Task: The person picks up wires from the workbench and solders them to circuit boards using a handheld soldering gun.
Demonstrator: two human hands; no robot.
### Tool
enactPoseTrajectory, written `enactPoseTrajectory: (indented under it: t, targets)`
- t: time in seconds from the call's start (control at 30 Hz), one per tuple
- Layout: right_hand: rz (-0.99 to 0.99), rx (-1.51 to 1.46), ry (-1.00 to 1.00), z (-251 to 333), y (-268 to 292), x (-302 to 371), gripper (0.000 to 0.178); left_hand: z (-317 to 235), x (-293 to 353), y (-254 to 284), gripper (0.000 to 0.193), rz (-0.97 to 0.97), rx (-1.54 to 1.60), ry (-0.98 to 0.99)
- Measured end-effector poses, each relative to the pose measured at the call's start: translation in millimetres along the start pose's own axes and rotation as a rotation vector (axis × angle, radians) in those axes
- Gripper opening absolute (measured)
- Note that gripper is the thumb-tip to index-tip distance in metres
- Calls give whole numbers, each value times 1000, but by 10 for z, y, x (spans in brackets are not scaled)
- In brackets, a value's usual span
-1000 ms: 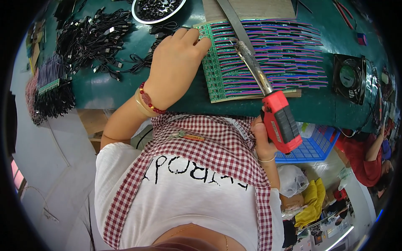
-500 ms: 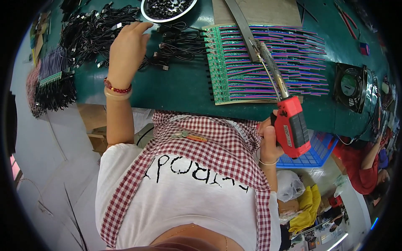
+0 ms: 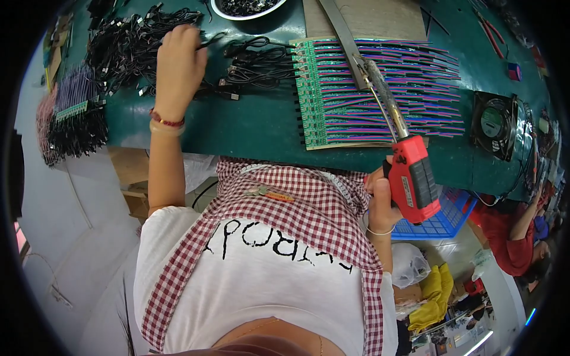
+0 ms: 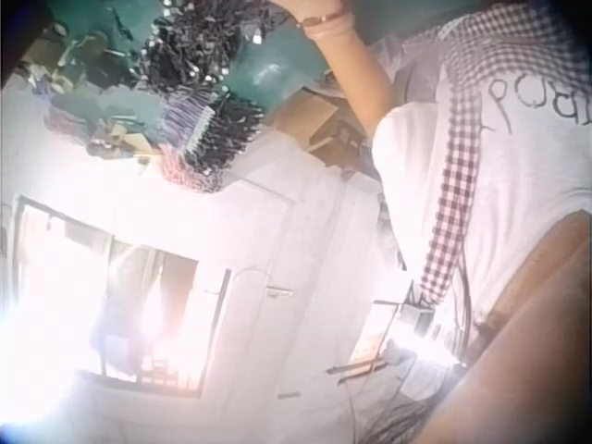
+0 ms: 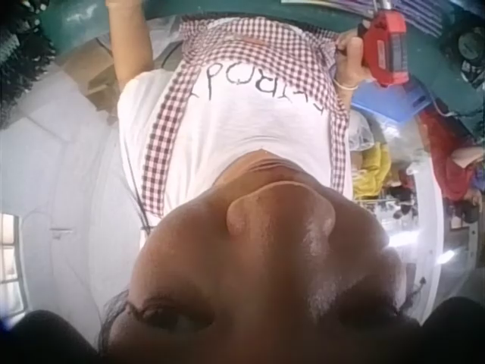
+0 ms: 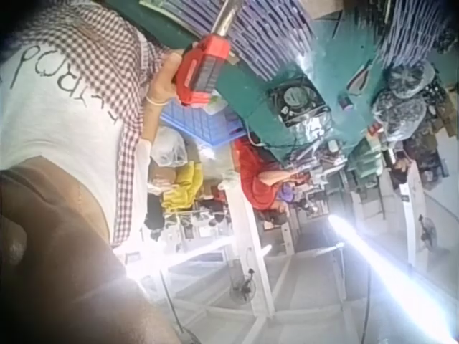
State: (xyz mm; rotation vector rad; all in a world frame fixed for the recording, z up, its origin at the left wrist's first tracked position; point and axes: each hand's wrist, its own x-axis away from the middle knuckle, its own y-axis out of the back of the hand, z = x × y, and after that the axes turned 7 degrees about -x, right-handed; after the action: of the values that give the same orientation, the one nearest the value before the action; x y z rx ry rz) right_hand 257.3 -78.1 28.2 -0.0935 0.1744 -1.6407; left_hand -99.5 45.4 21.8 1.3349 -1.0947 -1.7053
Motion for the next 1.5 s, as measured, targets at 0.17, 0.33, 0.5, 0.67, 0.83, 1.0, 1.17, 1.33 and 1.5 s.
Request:
enactPoseTrajectory:
  t: [0.17,0.33,0.5,0.67,0.83,1.0,1.17,1.33,1.5]
  targets:
    - [-29,-111,-25,70,-77,-57,38,-262,84,404,21,229,826,384]
    - [-97,-154,-152,307,-497,-310,43,-783,127,676,43,375,1093,83]
    - [4,-106,-82,319,-784,-619,44,-1061,190,768,45,484,1219,53]
    - [96,32,-139,330,-799,-552,14,-1102,217,710,23,621,1372,23]
    - [123,-68,-219,327,-807,-585,17,-1322,197,663,11,570,1632,412]
    - [104,9,-102,326,-728,-602,45,-1328,152,665,12,656,1717,542]
    - [225,125,-82,352,-744,-583,12,-1321,142,683,13,765,1793,569]
    - [213,156,-49,311,-758,-555,13,-1362,126,716,11,773,1806,567]
    - [168,63,-83,305,-798,-530,12,-1420,168,638,7,437,1646,408]
